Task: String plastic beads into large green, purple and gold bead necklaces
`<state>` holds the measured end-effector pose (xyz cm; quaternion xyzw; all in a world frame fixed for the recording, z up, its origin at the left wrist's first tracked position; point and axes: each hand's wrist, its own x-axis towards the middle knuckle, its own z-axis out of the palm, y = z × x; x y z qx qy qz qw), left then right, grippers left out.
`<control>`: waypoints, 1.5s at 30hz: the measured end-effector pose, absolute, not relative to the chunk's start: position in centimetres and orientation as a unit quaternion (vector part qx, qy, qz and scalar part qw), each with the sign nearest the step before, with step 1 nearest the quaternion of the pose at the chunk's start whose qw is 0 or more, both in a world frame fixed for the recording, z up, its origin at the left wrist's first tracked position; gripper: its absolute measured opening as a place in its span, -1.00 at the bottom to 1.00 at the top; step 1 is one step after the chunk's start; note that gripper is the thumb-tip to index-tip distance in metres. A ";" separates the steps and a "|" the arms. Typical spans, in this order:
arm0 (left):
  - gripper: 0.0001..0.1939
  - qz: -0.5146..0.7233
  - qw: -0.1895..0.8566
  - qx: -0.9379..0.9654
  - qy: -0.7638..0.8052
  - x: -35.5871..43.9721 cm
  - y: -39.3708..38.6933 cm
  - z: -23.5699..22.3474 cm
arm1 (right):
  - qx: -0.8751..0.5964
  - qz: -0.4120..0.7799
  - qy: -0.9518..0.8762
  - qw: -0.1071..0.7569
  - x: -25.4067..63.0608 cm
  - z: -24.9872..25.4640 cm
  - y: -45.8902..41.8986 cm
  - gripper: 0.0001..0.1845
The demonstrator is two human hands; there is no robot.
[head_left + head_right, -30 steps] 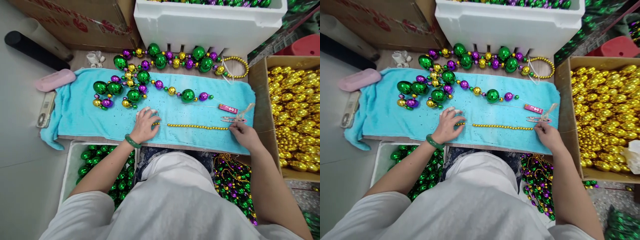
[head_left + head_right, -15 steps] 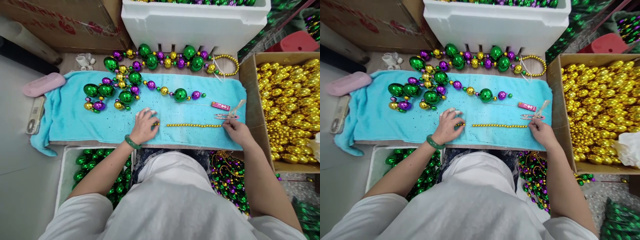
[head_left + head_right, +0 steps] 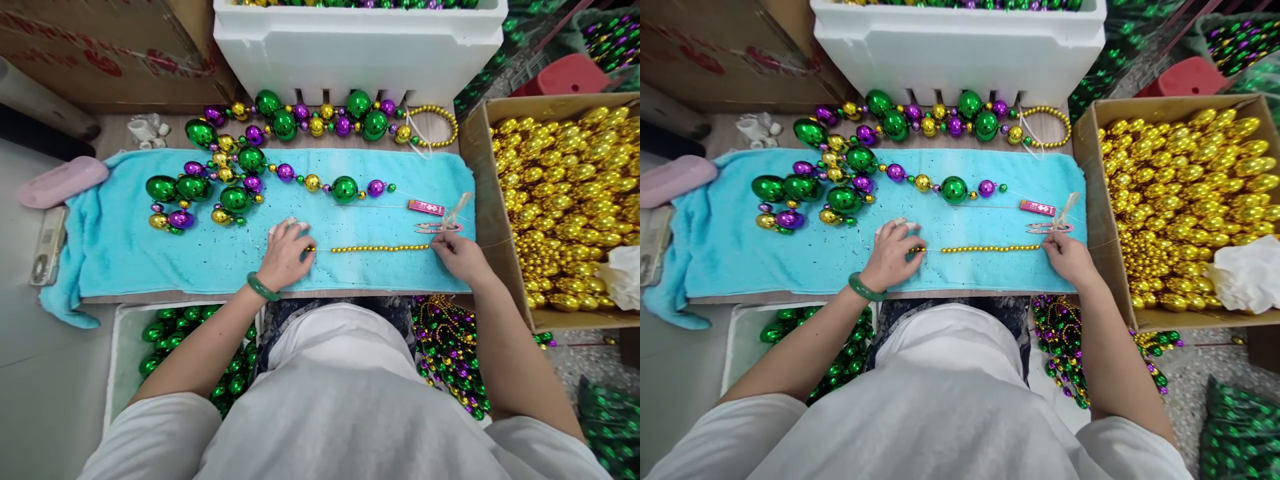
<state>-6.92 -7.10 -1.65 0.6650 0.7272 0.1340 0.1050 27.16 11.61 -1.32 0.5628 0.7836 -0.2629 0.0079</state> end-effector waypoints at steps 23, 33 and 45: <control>-0.73 0.133 0.126 0.701 0.689 -3.3 -4.5 -1.6 | 0.540 -0.259 0.801 -0.003 27.5 -1.8 11.6 -0.83; -0.82 0.109 0.126 0.687 0.707 -3.7 -4.4 -1.1 | 0.540 -0.275 0.795 0.008 27.5 -1.7 11.5 -0.83; -0.83 0.110 0.132 0.722 0.671 -0.6 -2.3 -1.2 | 0.527 -0.272 0.805 -0.002 27.5 -1.7 11.5 -0.84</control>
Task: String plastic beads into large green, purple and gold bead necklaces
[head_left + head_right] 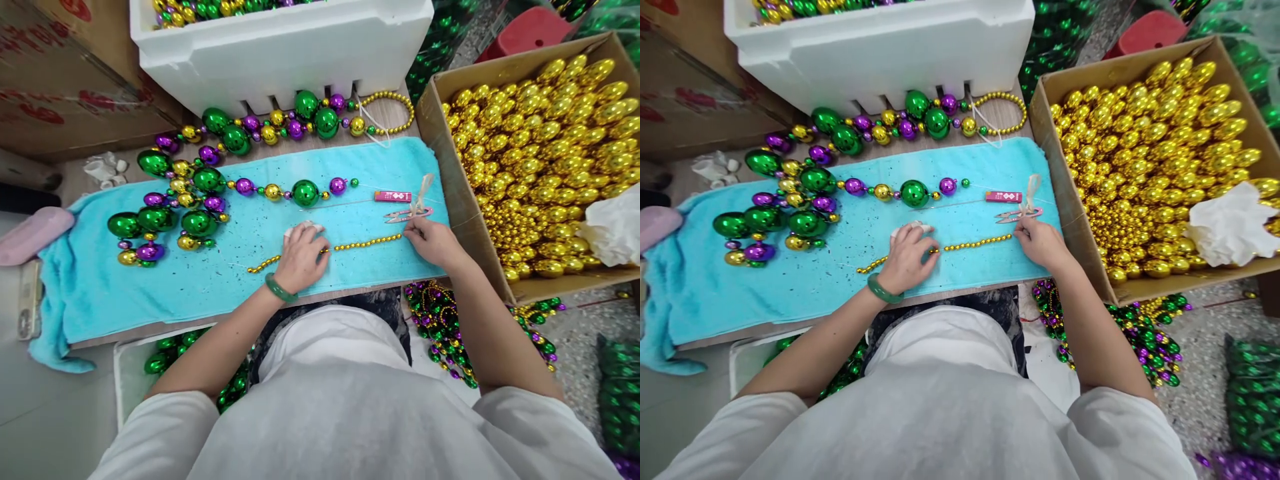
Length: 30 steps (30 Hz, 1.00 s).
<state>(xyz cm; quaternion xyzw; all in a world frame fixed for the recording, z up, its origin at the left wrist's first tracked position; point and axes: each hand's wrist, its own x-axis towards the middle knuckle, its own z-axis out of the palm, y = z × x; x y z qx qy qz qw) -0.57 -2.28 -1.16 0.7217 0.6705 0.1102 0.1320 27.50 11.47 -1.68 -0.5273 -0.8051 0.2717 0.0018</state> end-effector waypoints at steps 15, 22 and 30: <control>-0.80 0.111 0.146 0.737 0.651 1.3 -0.8 -1.1 | -0.528 0.276 -0.803 0.009 27.6 -1.7 11.2 -0.82; -0.78 0.096 0.132 0.721 0.673 -0.4 -1.2 -0.4 | -0.522 0.282 -0.804 0.025 27.8 -2.1 11.2 -0.84; -0.81 0.119 0.139 0.753 0.632 2.8 0.6 -1.3 | -0.525 0.289 -0.800 0.010 27.6 -1.6 11.2 -0.85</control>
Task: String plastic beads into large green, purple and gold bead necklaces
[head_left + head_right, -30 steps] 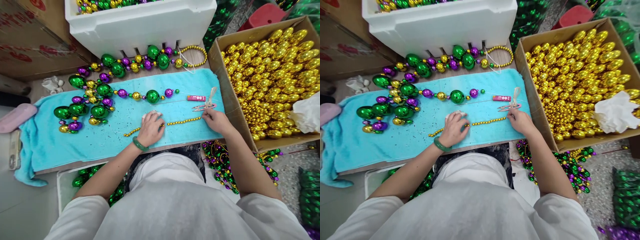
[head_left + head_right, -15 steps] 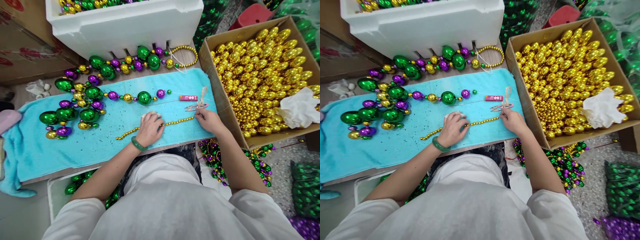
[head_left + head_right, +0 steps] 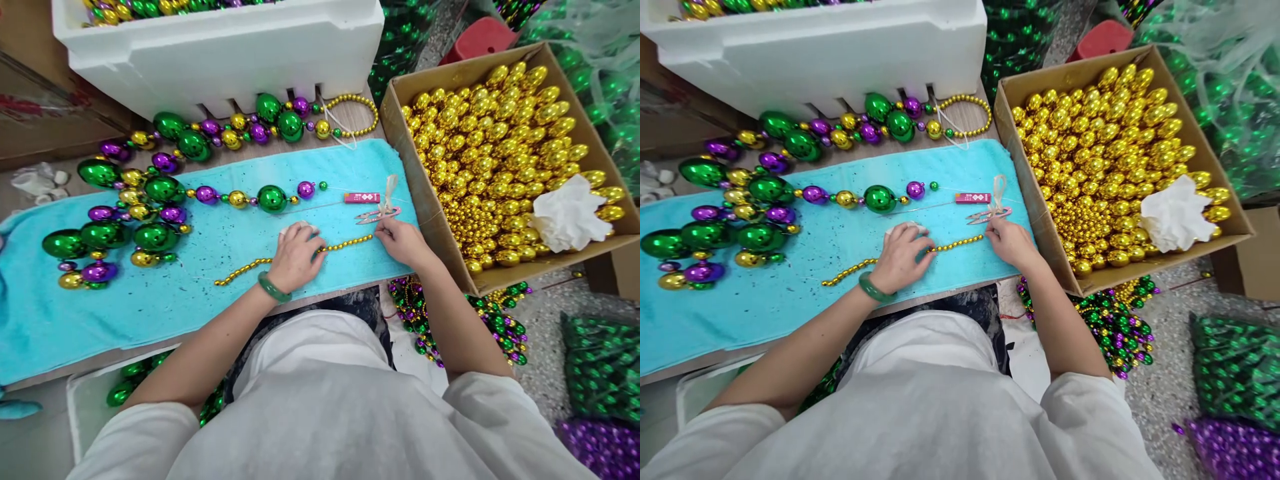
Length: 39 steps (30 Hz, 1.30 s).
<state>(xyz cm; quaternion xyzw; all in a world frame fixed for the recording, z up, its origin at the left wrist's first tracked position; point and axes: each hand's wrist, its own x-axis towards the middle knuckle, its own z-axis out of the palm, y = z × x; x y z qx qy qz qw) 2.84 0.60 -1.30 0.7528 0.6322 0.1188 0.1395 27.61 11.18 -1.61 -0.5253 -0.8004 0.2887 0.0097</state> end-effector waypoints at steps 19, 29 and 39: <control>-0.84 0.127 0.140 0.736 0.650 3.3 0.9 -1.8 | -0.515 0.292 -0.806 0.012 27.8 -1.7 11.1 -0.80; -0.75 0.164 0.144 0.741 0.635 6.1 2.1 -2.0 | -0.510 0.299 -0.806 0.013 27.9 -1.7 11.2 -0.79; -0.82 0.124 0.146 0.720 0.667 4.5 1.5 -1.3 | -0.507 0.302 -0.807 0.017 28.0 -1.8 11.2 -0.80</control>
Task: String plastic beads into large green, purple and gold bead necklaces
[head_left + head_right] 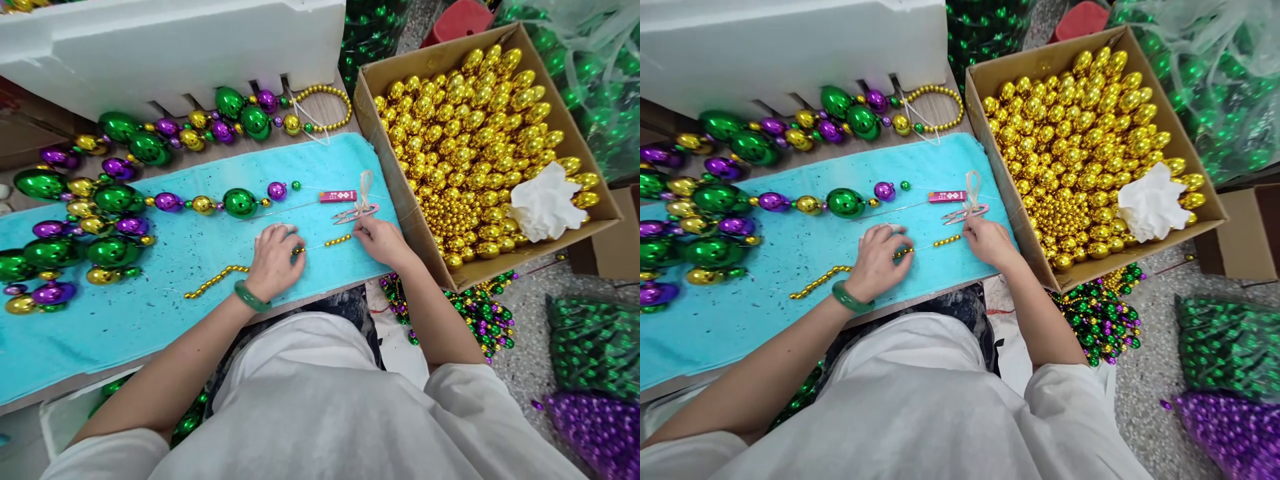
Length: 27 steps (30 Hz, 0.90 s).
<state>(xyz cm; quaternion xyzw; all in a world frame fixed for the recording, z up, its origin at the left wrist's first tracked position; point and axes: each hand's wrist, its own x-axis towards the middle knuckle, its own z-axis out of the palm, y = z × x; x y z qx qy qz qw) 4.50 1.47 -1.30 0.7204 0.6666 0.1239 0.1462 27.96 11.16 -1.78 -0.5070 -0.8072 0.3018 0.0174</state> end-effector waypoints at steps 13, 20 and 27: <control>-0.85 0.109 0.142 0.730 0.659 7.5 3.3 -1.1 | -0.495 0.303 -0.814 0.034 28.2 -2.1 11.1 -0.79; -0.72 0.141 0.138 0.758 0.622 9.5 4.4 -1.4 | -0.491 0.304 -0.816 0.029 28.2 -1.9 11.1 -0.80; -0.81 0.111 0.133 0.752 0.636 10.8 5.2 -1.8 | -0.490 0.302 -0.817 0.034 28.2 -2.0 11.1 -0.80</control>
